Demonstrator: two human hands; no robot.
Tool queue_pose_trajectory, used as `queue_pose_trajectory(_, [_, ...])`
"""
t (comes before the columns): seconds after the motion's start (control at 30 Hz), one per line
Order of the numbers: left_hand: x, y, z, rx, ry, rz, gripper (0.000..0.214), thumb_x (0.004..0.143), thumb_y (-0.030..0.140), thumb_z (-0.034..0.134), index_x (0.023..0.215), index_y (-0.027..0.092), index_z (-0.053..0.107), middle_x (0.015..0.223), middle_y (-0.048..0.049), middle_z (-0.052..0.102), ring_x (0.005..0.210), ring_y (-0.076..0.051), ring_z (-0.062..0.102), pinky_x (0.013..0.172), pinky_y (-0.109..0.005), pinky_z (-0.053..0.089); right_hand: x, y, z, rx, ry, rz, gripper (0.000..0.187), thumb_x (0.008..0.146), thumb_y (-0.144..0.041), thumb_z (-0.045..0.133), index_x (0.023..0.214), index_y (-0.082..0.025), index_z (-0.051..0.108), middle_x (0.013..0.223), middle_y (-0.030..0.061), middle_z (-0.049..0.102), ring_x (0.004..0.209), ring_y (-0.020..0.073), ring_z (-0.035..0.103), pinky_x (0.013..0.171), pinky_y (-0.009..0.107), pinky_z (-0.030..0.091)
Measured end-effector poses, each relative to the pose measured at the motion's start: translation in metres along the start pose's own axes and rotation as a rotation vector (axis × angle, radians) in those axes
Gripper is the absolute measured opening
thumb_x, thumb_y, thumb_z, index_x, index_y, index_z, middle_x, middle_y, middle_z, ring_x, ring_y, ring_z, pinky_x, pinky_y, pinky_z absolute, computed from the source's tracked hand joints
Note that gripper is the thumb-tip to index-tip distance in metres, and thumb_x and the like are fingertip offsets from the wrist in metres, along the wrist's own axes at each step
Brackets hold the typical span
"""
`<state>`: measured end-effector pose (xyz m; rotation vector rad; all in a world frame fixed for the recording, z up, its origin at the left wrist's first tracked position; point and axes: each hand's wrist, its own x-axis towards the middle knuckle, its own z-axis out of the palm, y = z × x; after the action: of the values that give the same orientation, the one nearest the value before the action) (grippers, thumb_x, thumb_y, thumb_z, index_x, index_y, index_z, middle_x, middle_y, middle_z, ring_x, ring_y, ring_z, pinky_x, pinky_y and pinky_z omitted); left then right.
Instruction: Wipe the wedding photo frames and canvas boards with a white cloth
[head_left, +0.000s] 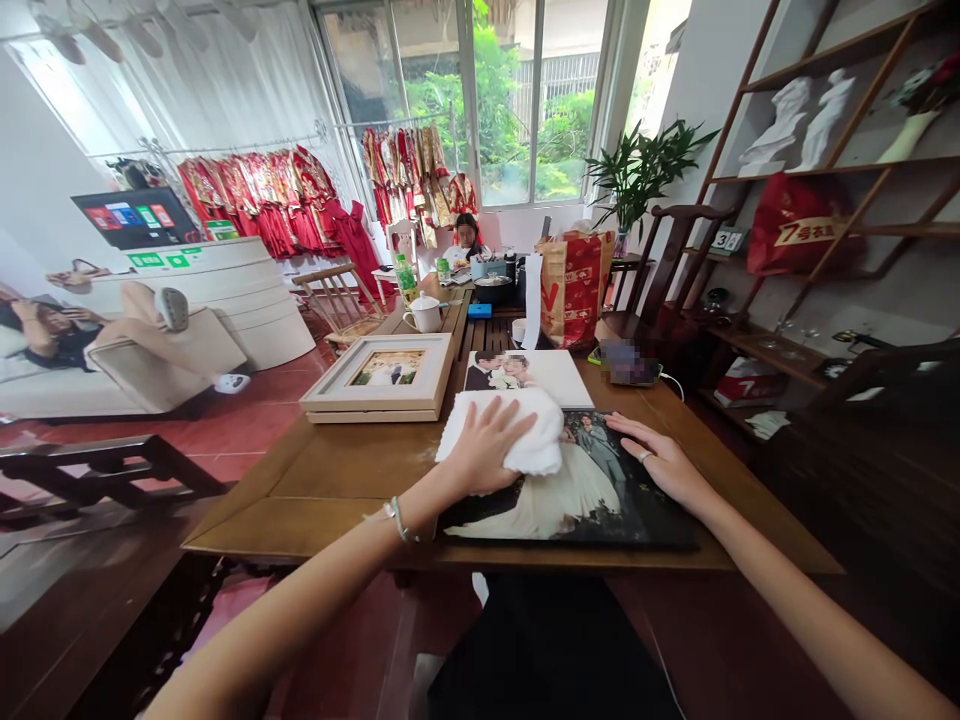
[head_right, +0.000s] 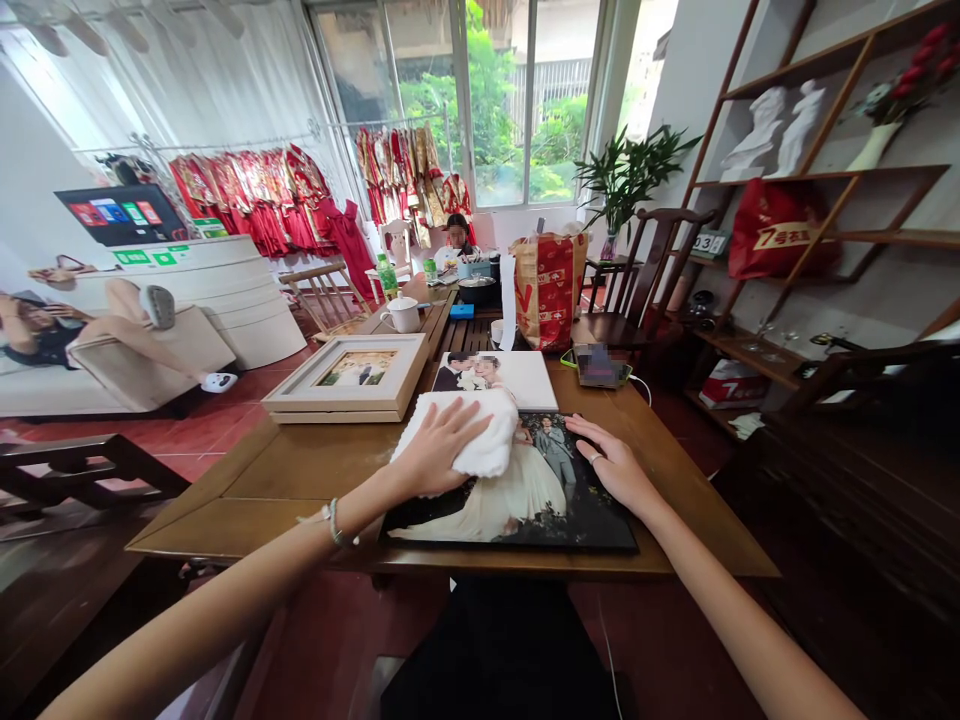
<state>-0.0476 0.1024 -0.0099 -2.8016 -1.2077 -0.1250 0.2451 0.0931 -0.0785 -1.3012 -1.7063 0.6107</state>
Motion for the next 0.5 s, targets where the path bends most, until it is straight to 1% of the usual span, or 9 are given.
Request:
queue_pose_trajectory(0.1, [0.015,-0.01,0.001,0.027,-0.034,-0.065,0.072,0.076,0.03,0.05,0.141,0.023,0.021,0.148,-0.0098,0.019,0.133,-0.036,0.01,0.101,-0.061,0.013,0.0,0.0,0.0,-0.011,-0.005,0.0,0.033,0.083,-0.029,0.048,0.113,-0.025,0.062,0.131,0.004,0.053,0.128,0.0236,0.04,0.11,0.047,0.024])
queue_pose_trajectory(0.13, [0.014,-0.01,0.0,0.028,-0.048,-0.07,0.071,0.077,0.028,0.049,0.141,0.023,0.02,0.148,-0.0095,0.019,0.133,-0.036,0.01,0.101,-0.061,0.014,-0.001,0.0,0.0,-0.011,-0.004,0.0,0.033,0.083,-0.029,0.048,0.113,-0.025,0.062,0.131,0.0041,0.053,0.128,0.0237,0.04,0.11,0.047,0.025])
queue_pose_trajectory(0.2, [0.005,-0.007,-0.001,0.022,-0.061,-0.055,0.074,0.075,0.025,0.049,0.142,0.024,0.018,0.149,-0.0083,0.015,0.134,-0.036,0.008,0.102,-0.06,0.013,-0.001,-0.001,0.0,-0.007,0.001,-0.001,0.033,0.082,-0.029,0.048,0.112,-0.025,0.062,0.13,0.0041,0.054,0.127,0.0239,0.04,0.109,0.047,0.025])
queue_pose_trajectory(0.27, [-0.014,0.004,-0.003,0.007,-0.065,-0.032,0.08,0.071,0.023,0.05,0.143,0.026,0.015,0.15,-0.0064,0.011,0.134,-0.035,0.003,0.103,-0.06,0.01,-0.001,-0.001,0.0,-0.002,0.007,-0.004,0.033,0.082,-0.028,0.048,0.112,-0.026,0.062,0.129,0.0039,0.054,0.127,0.0241,0.041,0.109,0.047,0.026])
queue_pose_trajectory(0.33, [-0.039,0.021,-0.007,-0.015,-0.089,-0.017,0.089,0.064,0.021,0.052,0.143,0.028,0.011,0.151,-0.0045,0.005,0.135,-0.036,-0.003,0.103,-0.06,0.006,-0.001,-0.002,0.001,0.0,0.009,-0.01,0.033,0.082,-0.028,0.049,0.111,-0.027,0.062,0.129,0.0034,0.055,0.127,0.0242,0.041,0.109,0.047,0.026])
queue_pose_trajectory(0.43, [-0.077,0.052,-0.016,-0.057,-0.154,-0.006,0.102,0.054,0.018,0.054,0.143,0.03,0.006,0.151,-0.0031,-0.003,0.134,-0.036,-0.009,0.103,-0.061,0.001,-0.001,-0.001,0.002,-0.005,0.012,-0.021,0.032,0.082,-0.028,0.048,0.111,-0.027,0.063,0.128,0.0033,0.055,0.126,0.0238,0.041,0.109,0.047,0.026])
queue_pose_trajectory(0.5, [-0.093,0.067,-0.022,-0.088,-0.205,0.003,0.105,0.051,0.017,0.054,0.143,0.031,0.006,0.151,-0.003,-0.004,0.134,-0.037,-0.01,0.102,-0.062,-0.001,0.0,0.0,0.002,-0.008,0.012,-0.023,0.032,0.082,-0.028,0.048,0.111,-0.026,0.063,0.128,0.0036,0.055,0.127,0.0236,0.041,0.109,0.047,0.026])
